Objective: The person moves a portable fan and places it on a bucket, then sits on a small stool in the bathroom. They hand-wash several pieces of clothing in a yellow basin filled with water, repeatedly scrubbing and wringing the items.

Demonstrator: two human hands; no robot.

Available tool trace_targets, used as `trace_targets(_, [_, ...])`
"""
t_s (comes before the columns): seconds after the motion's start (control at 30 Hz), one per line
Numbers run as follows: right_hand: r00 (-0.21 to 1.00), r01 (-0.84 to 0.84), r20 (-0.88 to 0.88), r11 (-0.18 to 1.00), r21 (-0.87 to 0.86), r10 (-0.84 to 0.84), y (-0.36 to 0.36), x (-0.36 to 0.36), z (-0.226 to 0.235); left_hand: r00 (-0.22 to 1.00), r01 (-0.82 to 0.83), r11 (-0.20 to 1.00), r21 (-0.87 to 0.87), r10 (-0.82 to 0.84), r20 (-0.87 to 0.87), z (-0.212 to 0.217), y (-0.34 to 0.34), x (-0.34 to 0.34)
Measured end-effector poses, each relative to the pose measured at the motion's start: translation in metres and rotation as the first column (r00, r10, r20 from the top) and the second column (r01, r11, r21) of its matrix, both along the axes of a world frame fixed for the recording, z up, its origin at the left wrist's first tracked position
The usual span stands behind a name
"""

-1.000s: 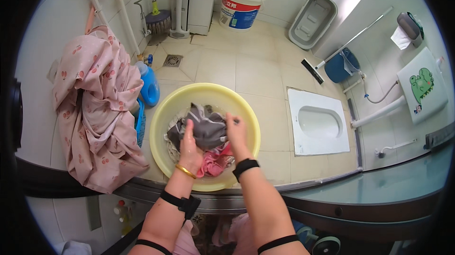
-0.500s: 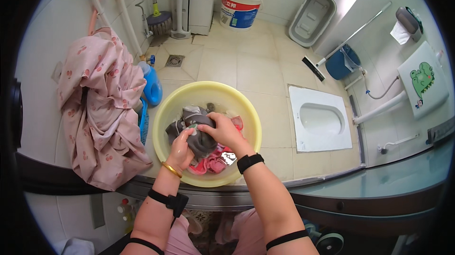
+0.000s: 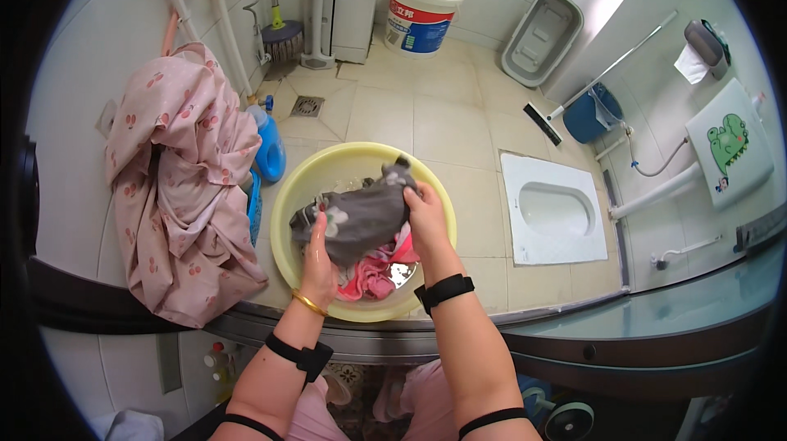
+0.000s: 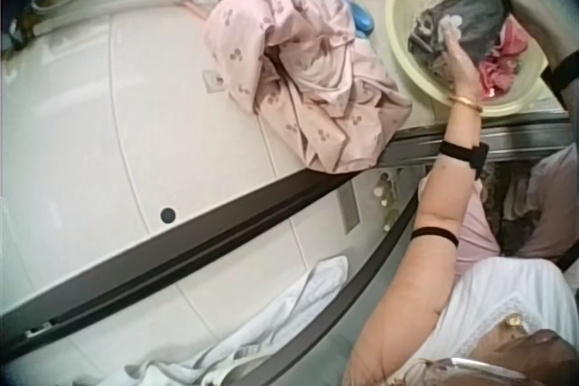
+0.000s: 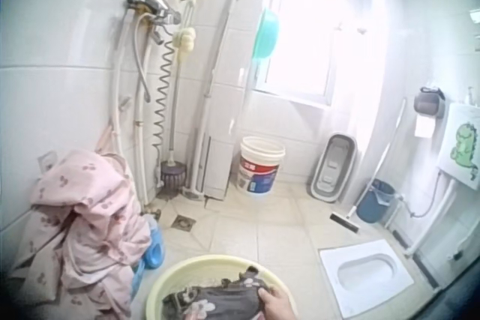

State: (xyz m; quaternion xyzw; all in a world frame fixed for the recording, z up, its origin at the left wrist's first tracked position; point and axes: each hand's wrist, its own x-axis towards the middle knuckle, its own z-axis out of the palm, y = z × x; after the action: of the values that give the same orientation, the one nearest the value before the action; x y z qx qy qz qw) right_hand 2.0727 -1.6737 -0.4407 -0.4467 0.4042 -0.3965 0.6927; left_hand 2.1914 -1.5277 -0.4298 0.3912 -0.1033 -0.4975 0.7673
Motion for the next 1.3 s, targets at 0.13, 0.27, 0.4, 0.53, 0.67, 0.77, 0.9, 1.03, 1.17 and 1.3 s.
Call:
trace_targets(0.13, [0.999,-0.053,0.001,0.993,0.106,0.053,0.038,0.003,0.016,0.632,0.339,0.904,-0.26,-0.424,-0.649,-0.034,-0.003,-0.003])
trace_targets(0.27, [0.977,-0.189,-0.138,0.962,-0.196,0.163,0.09,0.004,0.024,0.653,0.236,0.964,-0.118,-0.248,-0.716,-0.058,-0.014,0.005])
trace_targets(0.4, [0.842,-0.471,-0.503,0.718,-0.513,0.194,0.144,0.035,0.034,0.741,0.302,0.943,-0.138,-0.324,-0.588,-0.055,-0.009,0.01])
trace_targets(0.53, [0.757,-0.192,-0.594,0.776,-0.601,-0.273,0.049,0.026,-0.033,0.728,0.322,0.945,-0.059,-0.287,-0.623,-0.064,-0.048,-0.034])
trace_targets(0.67, [0.831,-0.309,-0.541,0.702,-0.641,-0.129,0.108,0.056,-0.038,0.78,0.227,0.974,-0.009,-0.187,-0.598,-0.093,-0.021,0.008])
trace_targets(0.77, [0.813,-0.384,-0.582,0.759,-0.526,0.008,0.116,0.06,-0.024,0.639,0.36,0.859,-0.364,-0.511,-0.575,-0.108,-0.014,0.031])
trace_targets(0.9, [0.845,-0.152,-0.531,0.929,-0.337,-0.054,0.025,0.027,-0.073,0.822,0.148,0.983,0.11,-0.061,-0.566,-0.053,-0.034,-0.001])
trace_targets(1.03, [0.958,-0.21,-0.18,0.973,0.099,0.225,0.02,0.014,-0.056,0.867,0.257,0.964,-0.067,-0.26,-0.424,-0.016,-0.02,0.026])
trace_targets(1.17, [0.907,-0.334,-0.139,0.88,0.339,0.398,0.03,0.004,-0.02,0.933,0.265,0.964,-0.001,-0.257,-0.25,-0.016,-0.013,0.036])
trace_targets(1.3, [0.994,-0.036,0.105,0.976,0.216,0.013,-0.002,-0.005,-0.014,0.975,0.195,0.961,0.197,-0.168,-0.145,-0.04,-0.006,0.038])
